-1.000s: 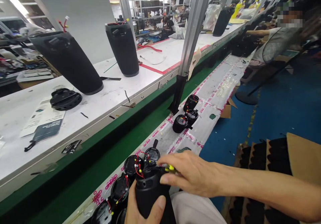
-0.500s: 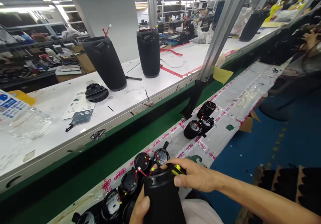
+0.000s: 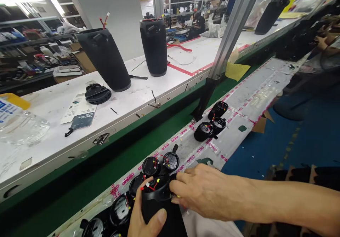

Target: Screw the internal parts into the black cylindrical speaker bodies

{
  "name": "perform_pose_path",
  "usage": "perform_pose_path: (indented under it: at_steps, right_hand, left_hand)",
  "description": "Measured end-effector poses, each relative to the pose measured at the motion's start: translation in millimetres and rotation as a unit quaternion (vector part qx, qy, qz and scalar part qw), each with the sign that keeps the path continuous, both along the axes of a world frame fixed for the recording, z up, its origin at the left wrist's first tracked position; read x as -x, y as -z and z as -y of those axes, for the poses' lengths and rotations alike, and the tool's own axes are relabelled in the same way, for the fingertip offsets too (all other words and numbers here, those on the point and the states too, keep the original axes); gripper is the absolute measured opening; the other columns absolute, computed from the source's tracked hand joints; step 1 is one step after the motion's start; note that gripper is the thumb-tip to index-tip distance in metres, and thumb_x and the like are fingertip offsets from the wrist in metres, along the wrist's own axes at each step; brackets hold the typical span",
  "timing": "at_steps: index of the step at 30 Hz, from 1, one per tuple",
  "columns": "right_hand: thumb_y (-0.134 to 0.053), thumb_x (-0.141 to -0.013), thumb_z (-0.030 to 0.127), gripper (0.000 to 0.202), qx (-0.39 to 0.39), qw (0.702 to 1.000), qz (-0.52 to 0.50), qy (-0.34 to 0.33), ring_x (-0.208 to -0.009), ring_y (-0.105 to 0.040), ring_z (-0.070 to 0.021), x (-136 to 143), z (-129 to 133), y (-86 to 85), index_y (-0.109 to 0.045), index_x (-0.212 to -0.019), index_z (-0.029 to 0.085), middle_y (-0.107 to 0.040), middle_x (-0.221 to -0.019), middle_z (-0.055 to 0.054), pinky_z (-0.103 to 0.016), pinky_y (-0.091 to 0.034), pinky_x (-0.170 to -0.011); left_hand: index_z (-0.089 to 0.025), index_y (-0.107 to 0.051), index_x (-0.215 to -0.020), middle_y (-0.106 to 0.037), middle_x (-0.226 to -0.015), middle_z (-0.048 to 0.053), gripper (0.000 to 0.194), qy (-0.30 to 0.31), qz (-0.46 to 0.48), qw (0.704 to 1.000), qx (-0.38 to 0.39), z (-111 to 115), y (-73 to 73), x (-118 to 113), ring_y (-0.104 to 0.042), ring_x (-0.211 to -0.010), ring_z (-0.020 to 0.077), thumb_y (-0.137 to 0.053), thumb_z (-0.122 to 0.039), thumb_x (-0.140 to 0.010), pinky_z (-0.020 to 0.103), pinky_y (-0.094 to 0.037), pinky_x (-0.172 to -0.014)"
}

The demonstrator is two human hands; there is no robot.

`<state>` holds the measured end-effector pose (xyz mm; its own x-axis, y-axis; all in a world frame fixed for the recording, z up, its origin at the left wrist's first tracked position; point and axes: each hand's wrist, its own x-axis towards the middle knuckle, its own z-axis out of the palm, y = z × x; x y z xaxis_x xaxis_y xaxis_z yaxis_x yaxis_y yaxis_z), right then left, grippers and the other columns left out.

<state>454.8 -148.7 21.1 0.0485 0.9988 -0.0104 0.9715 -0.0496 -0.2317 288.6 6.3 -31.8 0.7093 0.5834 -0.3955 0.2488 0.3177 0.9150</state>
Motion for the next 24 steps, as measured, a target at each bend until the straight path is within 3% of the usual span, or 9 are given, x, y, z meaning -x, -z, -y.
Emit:
perform_pose_path:
  at_steps: [5,9,12,15,18,24]
  right_hand:
    - [-0.051,-0.116,0.036,0.019,-0.014,1.0,0.0,-0.027,-0.065,-0.06,-0.0191,-3.3,-2.5,3.4,-0.057,-0.107,0.021,-0.069,-0.088,-0.001,-0.038,-0.02,-0.053]
    - [-0.053,-0.115,0.035,0.017,-0.008,1.0,0.007,-0.026,-0.066,-0.06,-0.0193,-3.7,-2.1,3.5,-0.057,-0.106,0.021,-0.07,-0.087,-0.002,-0.038,-0.019,-0.054]
    - [-0.05,-0.115,0.03,0.013,0.007,1.0,0.015,-0.023,-0.063,-0.057,-0.019,-0.6,-1.5,1.8,-0.055,-0.106,0.022,-0.067,-0.088,-0.001,-0.039,-0.017,-0.052]
    - [-0.056,-0.107,0.017,0.006,0.02,0.999,0.033,-0.019,-0.062,-0.054,-0.0194,5.1,-0.1,-0.6,-0.054,-0.106,0.022,-0.064,-0.086,-0.001,-0.039,-0.015,-0.05]
    - [-0.061,-0.092,0.007,0.022,0.01,0.998,0.067,-0.02,-0.062,-0.052,-0.0204,11.1,1.3,-1.8,-0.053,-0.108,0.021,-0.061,-0.083,-0.001,-0.038,-0.015,-0.05]
    - [-0.063,-0.085,0.01,0.025,-0.015,0.993,0.116,-0.015,-0.062,-0.049,-0.0207,17.3,3.7,0.0,-0.054,-0.106,0.02,-0.057,-0.079,-0.002,-0.039,-0.015,-0.049]
  left_hand:
    - [-0.022,-0.065,-0.126,-0.08,-0.134,0.01,0.082,-0.012,0.008,1.0,-0.018,0.6,3.0,3.4,-0.07,-0.131,0.0342,-0.094,-0.063,-0.061,0.038,-0.051,-0.113]
    - [-0.021,-0.061,-0.138,-0.081,-0.132,0.009,0.09,0.006,-0.004,1.0,0.006,2.8,2.7,4.3,-0.073,-0.126,0.0337,-0.092,-0.063,-0.064,0.039,-0.052,-0.11]
    - [-0.021,-0.062,-0.137,-0.081,-0.133,0.009,0.091,0.001,-0.007,1.0,-0.031,3.2,0.9,4.3,-0.072,-0.128,0.033,-0.091,-0.065,-0.063,0.037,-0.052,-0.11]
    - [-0.022,-0.065,-0.134,-0.082,-0.127,0.009,0.09,-0.007,-0.026,0.997,-0.076,3.8,-2.0,4.3,-0.073,-0.124,0.0338,-0.091,-0.069,-0.062,0.039,-0.053,-0.109]
    - [-0.024,-0.066,-0.132,-0.083,-0.124,0.008,0.089,-0.014,-0.039,0.994,-0.1,5.3,-3.2,5.1,-0.075,-0.119,0.0351,-0.09,-0.073,-0.061,0.042,-0.055,-0.106]
    - [-0.022,-0.066,-0.133,-0.078,-0.133,0.012,0.082,-0.025,-0.052,0.988,-0.144,6.8,4.0,10.7,-0.068,-0.128,0.04,-0.086,-0.067,-0.066,0.05,-0.049,-0.115]
